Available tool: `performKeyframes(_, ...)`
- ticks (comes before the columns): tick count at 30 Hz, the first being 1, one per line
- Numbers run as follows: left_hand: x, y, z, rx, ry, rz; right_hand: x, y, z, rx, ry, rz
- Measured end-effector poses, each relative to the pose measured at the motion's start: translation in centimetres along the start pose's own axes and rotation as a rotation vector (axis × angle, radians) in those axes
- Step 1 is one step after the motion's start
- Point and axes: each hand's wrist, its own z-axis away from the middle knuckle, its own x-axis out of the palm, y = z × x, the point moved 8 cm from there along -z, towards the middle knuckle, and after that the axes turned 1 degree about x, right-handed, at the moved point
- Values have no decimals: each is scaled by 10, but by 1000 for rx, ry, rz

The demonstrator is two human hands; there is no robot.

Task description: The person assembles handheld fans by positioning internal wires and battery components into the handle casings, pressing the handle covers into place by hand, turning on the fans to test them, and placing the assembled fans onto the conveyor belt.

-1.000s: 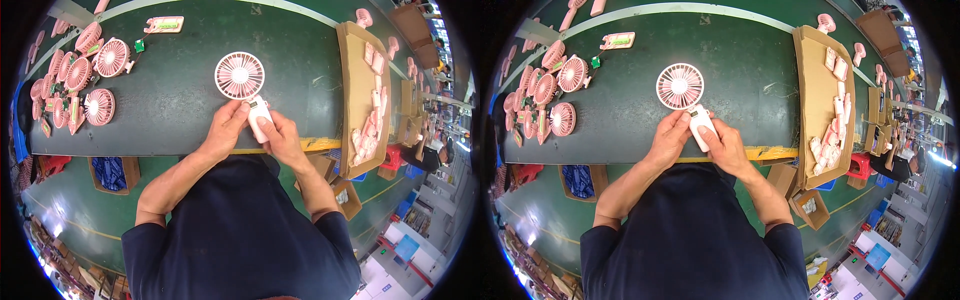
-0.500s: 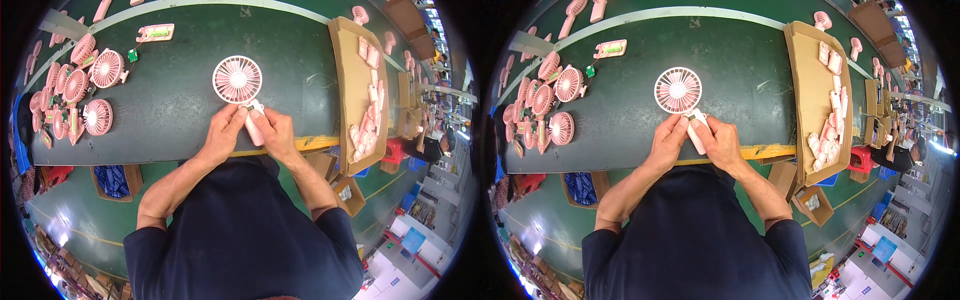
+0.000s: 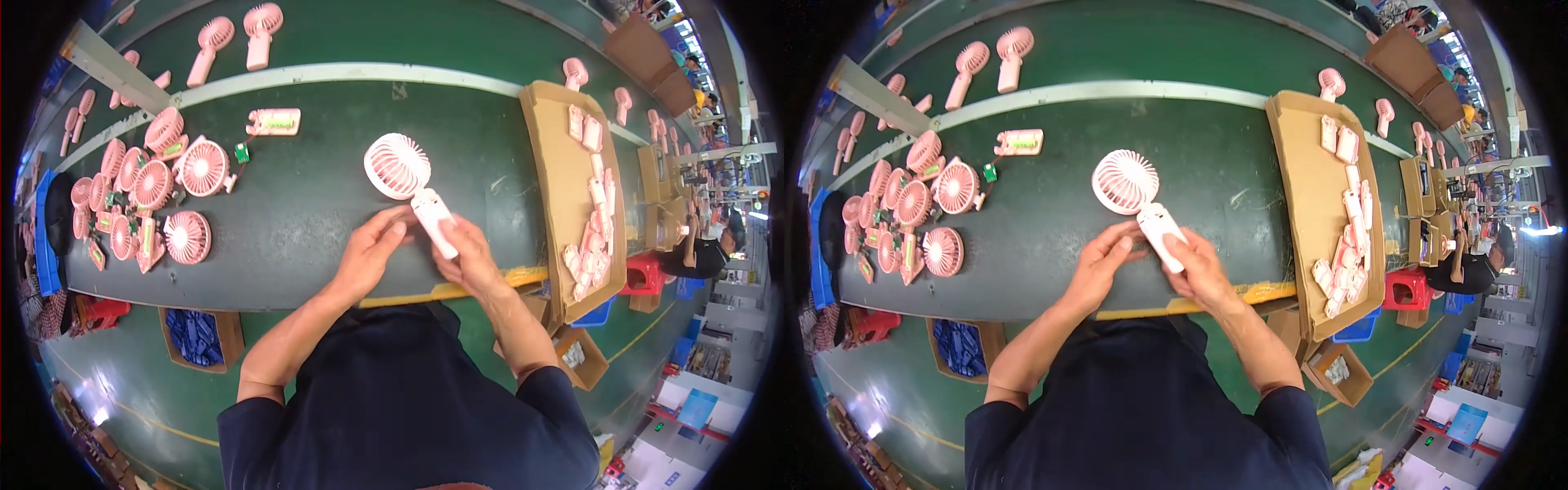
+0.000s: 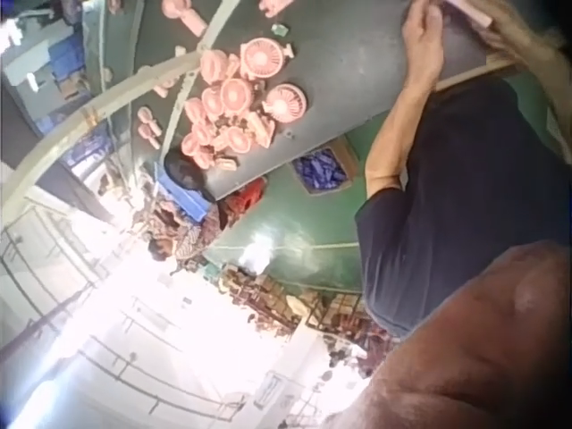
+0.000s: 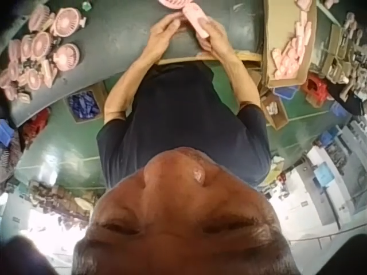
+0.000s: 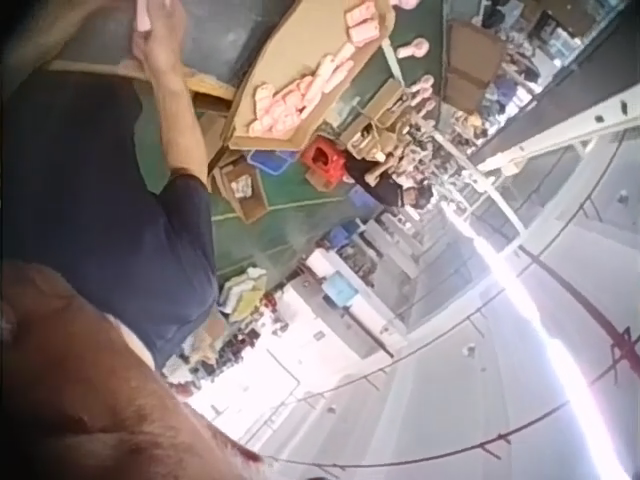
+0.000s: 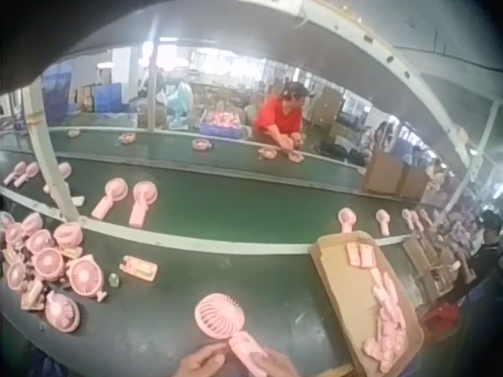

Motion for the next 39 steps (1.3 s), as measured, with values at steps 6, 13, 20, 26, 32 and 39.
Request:
performKeyframes(6,-8,-9,12,41,-20,-135,-50,-65,-70,-201,255,241)
performKeyframes(13,2,-5,14,39,-73,-158,-89,-147,-144,-361,472,292)
performKeyframes(20,-2,0,13,62,-79,-244,-44,-99,-138,-568,362,527)
performKeyframes(26,-19,61,32,393,58,-825,-44,-95,-125,-642,337,506)
performKeyframes(32,-156,185,57,547,807,-1350,-50,-88,-123,-614,341,474)
performKeyframes(39,-193,183,46,477,786,-1618,-49,-89,-122,-621,324,487)
